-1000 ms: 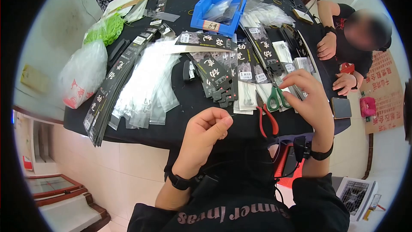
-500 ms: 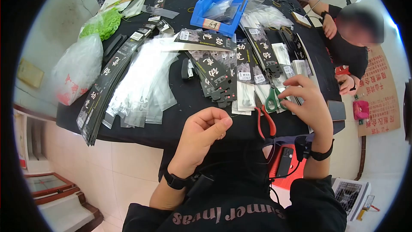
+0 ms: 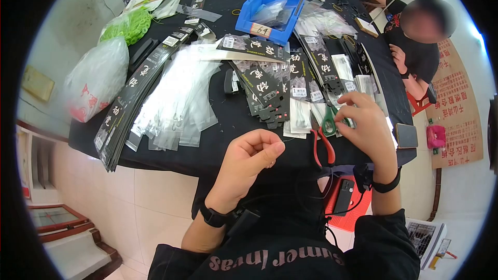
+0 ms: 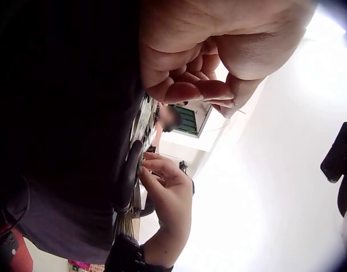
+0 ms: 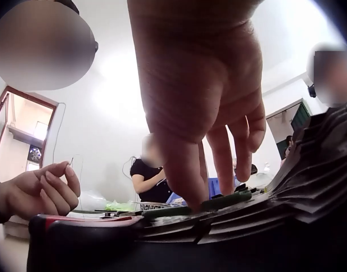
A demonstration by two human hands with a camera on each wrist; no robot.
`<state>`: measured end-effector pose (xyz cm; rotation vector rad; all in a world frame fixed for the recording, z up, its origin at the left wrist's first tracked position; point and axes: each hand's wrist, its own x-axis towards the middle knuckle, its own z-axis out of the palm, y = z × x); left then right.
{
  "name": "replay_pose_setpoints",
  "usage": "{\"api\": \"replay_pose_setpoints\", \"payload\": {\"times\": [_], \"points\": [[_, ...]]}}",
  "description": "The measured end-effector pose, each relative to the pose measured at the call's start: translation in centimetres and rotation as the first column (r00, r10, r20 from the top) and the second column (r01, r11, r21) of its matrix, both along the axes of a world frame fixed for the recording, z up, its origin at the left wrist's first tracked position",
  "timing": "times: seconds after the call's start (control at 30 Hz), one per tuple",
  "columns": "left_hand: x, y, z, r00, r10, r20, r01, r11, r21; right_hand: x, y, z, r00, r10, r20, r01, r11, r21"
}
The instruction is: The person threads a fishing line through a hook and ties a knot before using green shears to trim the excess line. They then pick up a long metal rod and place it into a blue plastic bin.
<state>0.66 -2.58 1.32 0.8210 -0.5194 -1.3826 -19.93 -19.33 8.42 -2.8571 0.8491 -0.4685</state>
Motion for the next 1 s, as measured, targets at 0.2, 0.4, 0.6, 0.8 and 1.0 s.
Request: {"api": "replay_pose_setpoints", "payload": {"times": [0.2,0.4,0.6,0.8,1.0], "points": [[-0.1,0.1,-0.2,1.000,0.015,-0.023,-0.015,1.000,-0.018,-0.4,-0.1,0.2,0.992,0.027,0.119,-0.032,0.999,0.042],[-1.5,0.4,0.5,0.976,-0.081,-0.202,0.065,0.994,-0.085,0.0,2.5,-0.6,0.775,-0.126,0.619,-0.328,0.757,0.565],[-2.8,0.2,1.7,0.920,-0.206,-0.334,0.165,0.975,-0.148,2.6,5.7,-3.2,0.621,-0.253,0.742,-0.631,0.400,0.664],[-2.9,0.3,1.1,0.968,-0.090,-0.233,0.046,0.981,-0.187,3.4,7.3,-3.7,0.589,-0.376,0.716,-0.604,0.384,0.699],[-3.0,0.4,1.1,0.988,-0.006,-0.153,-0.019,0.987,-0.158,3.7,7.8,-4.2,0.590,-0.314,0.744,-0.557,0.508,0.657]]}}
